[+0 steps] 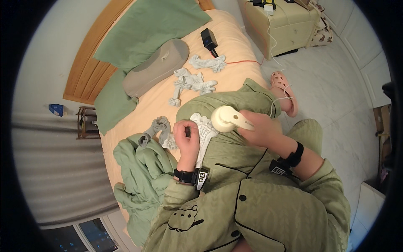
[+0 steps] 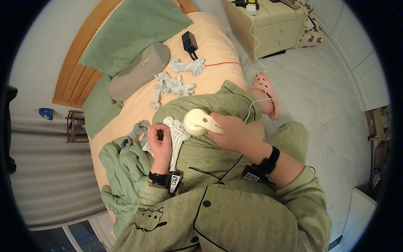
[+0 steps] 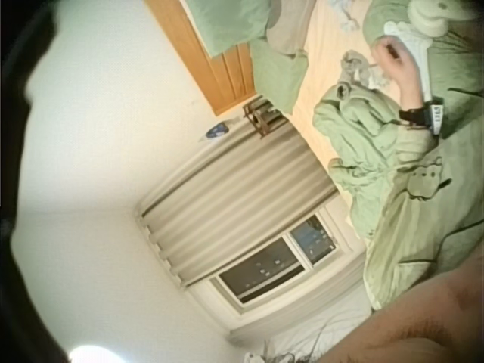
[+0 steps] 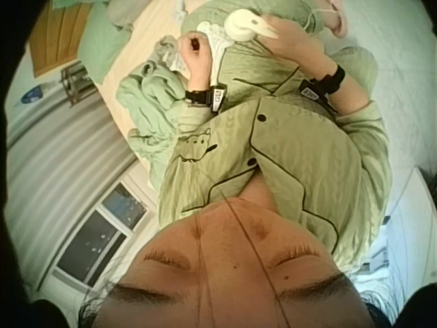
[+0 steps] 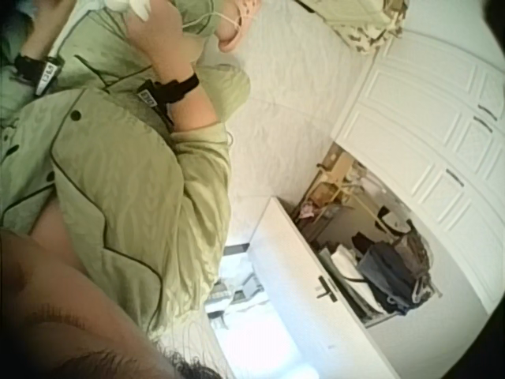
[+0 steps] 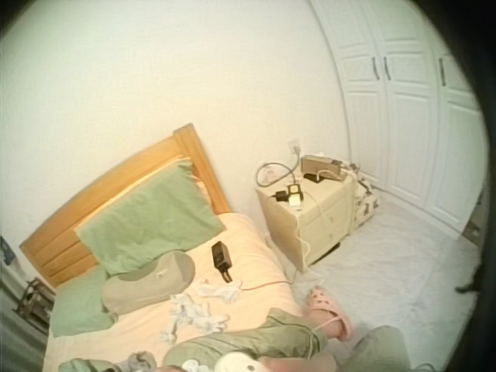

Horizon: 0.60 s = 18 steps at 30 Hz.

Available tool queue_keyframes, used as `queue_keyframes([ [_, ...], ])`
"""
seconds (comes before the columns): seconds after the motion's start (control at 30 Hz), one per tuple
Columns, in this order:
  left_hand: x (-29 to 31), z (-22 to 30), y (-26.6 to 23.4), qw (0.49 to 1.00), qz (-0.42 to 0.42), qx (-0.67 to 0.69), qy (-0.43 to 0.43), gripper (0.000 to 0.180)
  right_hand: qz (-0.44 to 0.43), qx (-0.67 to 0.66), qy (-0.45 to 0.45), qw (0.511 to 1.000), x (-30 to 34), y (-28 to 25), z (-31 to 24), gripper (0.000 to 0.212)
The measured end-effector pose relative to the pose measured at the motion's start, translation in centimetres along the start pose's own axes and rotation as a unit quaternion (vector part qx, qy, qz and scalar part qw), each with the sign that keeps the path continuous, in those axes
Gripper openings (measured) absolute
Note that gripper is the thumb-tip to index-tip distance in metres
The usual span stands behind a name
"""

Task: The person sits on a bed and uses a handheld electric fabric shaver to remove lint from white socks. They hold each sock in one hand and move the shaver over the surface, then place the cleaned sock on the bed and repeat with another sock.

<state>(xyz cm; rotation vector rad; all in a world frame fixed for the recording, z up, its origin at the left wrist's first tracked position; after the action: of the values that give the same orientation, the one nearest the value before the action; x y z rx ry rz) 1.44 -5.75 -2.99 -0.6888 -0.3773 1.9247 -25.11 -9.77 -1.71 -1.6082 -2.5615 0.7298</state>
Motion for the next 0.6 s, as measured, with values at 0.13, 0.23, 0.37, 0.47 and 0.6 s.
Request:
queue_keyframes([
  [0.13, 0.0, 0.8, -0.4, 0.994, -0.042, -0.071, 0.072, 0.03, 0.09, 0.002, -0.033, 0.995, 0.6, -0.1, -0.9, 0.043],
  [0.23, 0.2, 0.8, -0.7, 0.989, -0.08, -0.111, 0.057, 0.054, 0.118, -0.015, -0.1, 0.988, 0.3, 1.5, -1.6, 0.047],
  [0.37, 0.3, 0.4, -1.0, 0.991, -0.099, -0.086, 0.026, 0.069, 0.013, 0.025, -0.078, 0.997, -0.4, 3.1, -1.4, 0.049],
  [0.47, 0.3, 0.2, -1.4, 0.986, -0.092, -0.128, 0.049, 0.066, 0.069, 0.064, -0.03, 0.995, -1.9, 2.5, -0.7, 0.047],
  [0.6, 0.3, 0.1, -1.2, 0.986, -0.09, -0.126, 0.061, 0.064, 0.096, 0.027, -0.046, 0.994, -2.7, 1.3, -1.0, 0.045],
])
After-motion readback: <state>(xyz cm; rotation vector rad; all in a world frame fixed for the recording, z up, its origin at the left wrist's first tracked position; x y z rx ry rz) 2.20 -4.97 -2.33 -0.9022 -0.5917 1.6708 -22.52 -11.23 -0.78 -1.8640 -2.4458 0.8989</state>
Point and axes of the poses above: each hand's wrist, its own x-axis away from the middle knuckle, its own y-axis out of the palm, z = x × y, the point moved 1 cm from there along -x, towards the middle knuckle, and after that the axes turned 8 degrees about -y, right-handed, at the moved point
